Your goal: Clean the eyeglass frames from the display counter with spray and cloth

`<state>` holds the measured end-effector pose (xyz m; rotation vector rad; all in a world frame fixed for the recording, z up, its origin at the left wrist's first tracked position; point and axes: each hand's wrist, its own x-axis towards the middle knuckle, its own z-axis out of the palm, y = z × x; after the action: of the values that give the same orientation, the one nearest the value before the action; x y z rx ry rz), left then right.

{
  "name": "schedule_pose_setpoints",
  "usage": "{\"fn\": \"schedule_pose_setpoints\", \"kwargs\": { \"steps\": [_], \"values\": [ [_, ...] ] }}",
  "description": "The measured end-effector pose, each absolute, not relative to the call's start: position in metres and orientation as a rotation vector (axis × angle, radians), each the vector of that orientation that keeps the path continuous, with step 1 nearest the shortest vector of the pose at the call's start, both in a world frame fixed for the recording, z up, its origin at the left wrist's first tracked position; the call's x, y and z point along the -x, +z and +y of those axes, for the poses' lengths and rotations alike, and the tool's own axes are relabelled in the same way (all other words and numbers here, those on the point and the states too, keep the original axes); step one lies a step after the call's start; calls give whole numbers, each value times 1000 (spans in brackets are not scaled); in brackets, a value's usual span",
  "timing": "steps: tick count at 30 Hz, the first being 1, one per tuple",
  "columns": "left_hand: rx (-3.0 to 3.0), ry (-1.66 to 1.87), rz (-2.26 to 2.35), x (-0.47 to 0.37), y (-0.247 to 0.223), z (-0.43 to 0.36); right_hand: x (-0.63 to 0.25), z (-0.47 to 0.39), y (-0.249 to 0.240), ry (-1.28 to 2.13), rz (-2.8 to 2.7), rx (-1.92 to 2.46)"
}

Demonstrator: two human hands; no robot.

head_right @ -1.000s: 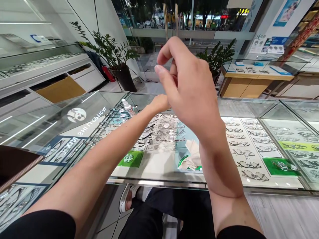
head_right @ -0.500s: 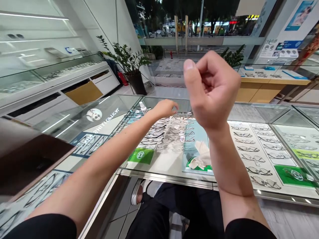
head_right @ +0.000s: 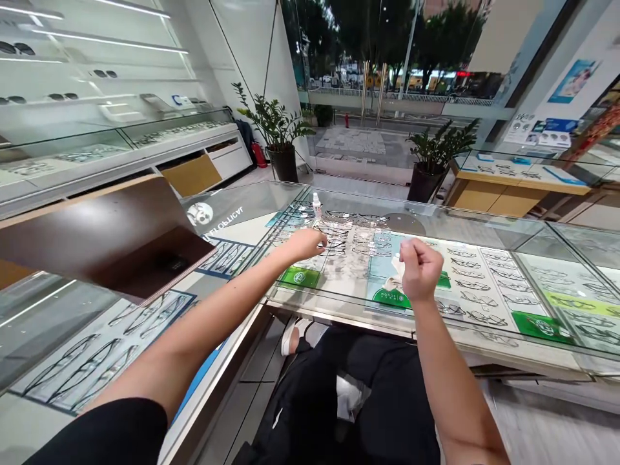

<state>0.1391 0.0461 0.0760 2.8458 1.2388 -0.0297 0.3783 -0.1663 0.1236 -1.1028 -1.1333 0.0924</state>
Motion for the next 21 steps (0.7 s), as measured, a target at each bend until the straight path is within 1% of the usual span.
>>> {"fn": "schedule_pose_setpoints", "kwargs": {
  "steps": [4,8,11,16,21],
  "values": [
    [-2827,-23,1263,-141,71,47,-377,-206,70,404,-1140,1254],
    [-2804,12,1266,-143,68,49,-371,-235,40,515,-1117,1340],
    [-2783,33,1251,-147,66,48,-365,-248,31,531,-1080,1368],
    [-2697,100,1241,-152,71,40,-351,-266,33,559,-1120,1404],
    [-2518,309,1137,-143,85,28,-339,-284,32,590,-1175,1397]
  ]
}}
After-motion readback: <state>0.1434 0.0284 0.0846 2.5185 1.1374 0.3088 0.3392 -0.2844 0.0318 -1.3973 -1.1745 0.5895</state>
